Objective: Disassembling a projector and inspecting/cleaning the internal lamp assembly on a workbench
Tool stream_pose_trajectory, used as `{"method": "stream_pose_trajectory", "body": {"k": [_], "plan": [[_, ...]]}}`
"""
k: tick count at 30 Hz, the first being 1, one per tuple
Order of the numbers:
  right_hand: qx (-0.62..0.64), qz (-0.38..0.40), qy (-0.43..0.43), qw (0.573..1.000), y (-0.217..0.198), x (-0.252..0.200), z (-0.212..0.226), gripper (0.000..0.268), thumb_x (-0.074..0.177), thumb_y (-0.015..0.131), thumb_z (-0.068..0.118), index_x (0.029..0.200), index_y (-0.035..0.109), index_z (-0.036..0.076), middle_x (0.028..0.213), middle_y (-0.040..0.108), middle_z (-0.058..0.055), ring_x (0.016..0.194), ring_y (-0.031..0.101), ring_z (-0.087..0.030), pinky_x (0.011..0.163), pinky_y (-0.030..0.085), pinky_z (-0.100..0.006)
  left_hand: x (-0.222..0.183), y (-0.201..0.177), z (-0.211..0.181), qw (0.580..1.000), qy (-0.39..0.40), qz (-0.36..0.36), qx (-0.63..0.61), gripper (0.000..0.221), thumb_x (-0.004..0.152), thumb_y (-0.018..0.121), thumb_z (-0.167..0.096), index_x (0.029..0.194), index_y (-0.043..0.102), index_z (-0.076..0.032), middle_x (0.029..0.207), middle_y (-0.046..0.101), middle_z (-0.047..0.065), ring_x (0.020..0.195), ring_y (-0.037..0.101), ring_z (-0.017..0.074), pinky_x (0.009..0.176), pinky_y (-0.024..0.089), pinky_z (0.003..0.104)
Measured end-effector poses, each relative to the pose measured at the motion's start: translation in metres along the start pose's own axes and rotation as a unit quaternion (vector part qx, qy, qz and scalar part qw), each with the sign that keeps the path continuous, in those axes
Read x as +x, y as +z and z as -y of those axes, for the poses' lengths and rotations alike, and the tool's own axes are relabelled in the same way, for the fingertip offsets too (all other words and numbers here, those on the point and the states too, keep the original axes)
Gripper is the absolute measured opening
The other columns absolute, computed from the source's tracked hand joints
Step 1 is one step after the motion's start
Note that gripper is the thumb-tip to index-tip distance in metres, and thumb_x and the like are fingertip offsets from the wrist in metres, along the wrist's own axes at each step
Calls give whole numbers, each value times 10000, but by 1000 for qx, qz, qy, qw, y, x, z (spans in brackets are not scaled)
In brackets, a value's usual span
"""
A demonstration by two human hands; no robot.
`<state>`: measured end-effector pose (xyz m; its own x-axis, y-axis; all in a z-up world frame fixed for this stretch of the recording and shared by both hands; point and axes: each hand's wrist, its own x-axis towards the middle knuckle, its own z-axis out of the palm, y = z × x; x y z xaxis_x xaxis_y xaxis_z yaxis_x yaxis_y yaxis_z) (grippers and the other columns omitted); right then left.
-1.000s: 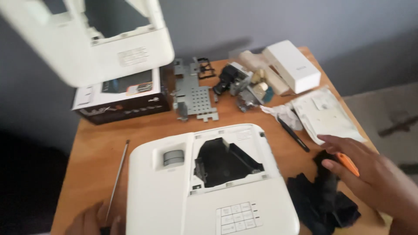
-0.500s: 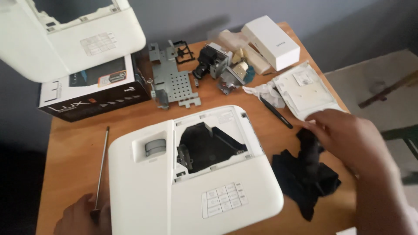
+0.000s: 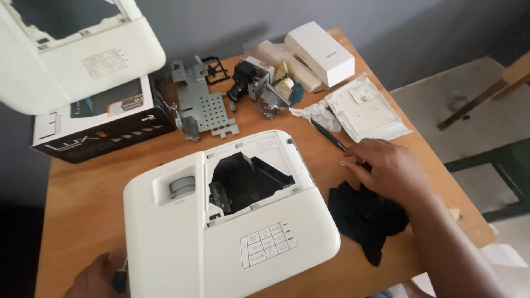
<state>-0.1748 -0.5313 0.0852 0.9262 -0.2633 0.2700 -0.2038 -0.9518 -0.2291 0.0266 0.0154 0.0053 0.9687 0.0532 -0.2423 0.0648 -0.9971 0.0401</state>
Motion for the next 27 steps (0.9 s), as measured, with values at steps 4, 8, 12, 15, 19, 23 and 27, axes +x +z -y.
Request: {"method": "stream_pose_trajectory", "body": {"k": [4,8,12,15,19,23,27], "plan": [[71,-55,-81,993,-3,7,14,145,943,720,235,863,681,121,801,651,-33,761,651,-250,691,497,-379,94,85,81,998,-50,33,-30,952,665,713,-389,1572,429,-316,1468,623,185,1326,612,441,1116,446,498],[72,-60,-192,977,-30,1,58,303,911,627,107,630,516,125,624,484,-31,604,501,-249,554,397,-392,128,146,121,983,42,-73,-162,889,742,694,-180,1614,527,-143,1118,765,132,1031,710,330,900,512,398],[92,-52,-351,930,-68,10,91,353,1022,480,232,679,457,150,693,497,-25,605,509,-281,538,375,-430,147,143,106,966,86,-111,-219,863,777,691,-103,1625,540,-62,1043,777,152,945,721,319,817,524,382],[15,-78,-321,944,-84,-14,92,298,939,520,93,685,365,109,676,380,-49,505,355,-260,452,253,-408,148,143,79,953,126,-115,-251,845,801,688,-67,1626,520,-2,1061,743,207,927,703,349,772,518,399],[-33,0,-255,966,-103,-49,70,347,945,587,195,623,456,194,598,431,-2,486,458,-246,448,329,-417,99,163,99,932,100,-153,-312,822,834,685,-18,1627,494,78,1085,699,281,902,679,389,712,512,420],[-43,17,-225,973,-97,-50,64,380,950,643,166,595,514,130,570,456,-23,459,490,-249,417,377,-406,72,136,102,915,117,-192,-335,802,866,684,31,1628,471,159,1108,658,356,877,656,429,653,506,442],[-49,46,-186,980,-74,-31,43,409,1012,580,339,653,490,164,637,468,-26,527,520,-254,460,405,-406,29,84,49,889,147,-235,-365,784,898,684,80,1629,450,240,1131,618,432,852,635,470,593,501,463]]}}
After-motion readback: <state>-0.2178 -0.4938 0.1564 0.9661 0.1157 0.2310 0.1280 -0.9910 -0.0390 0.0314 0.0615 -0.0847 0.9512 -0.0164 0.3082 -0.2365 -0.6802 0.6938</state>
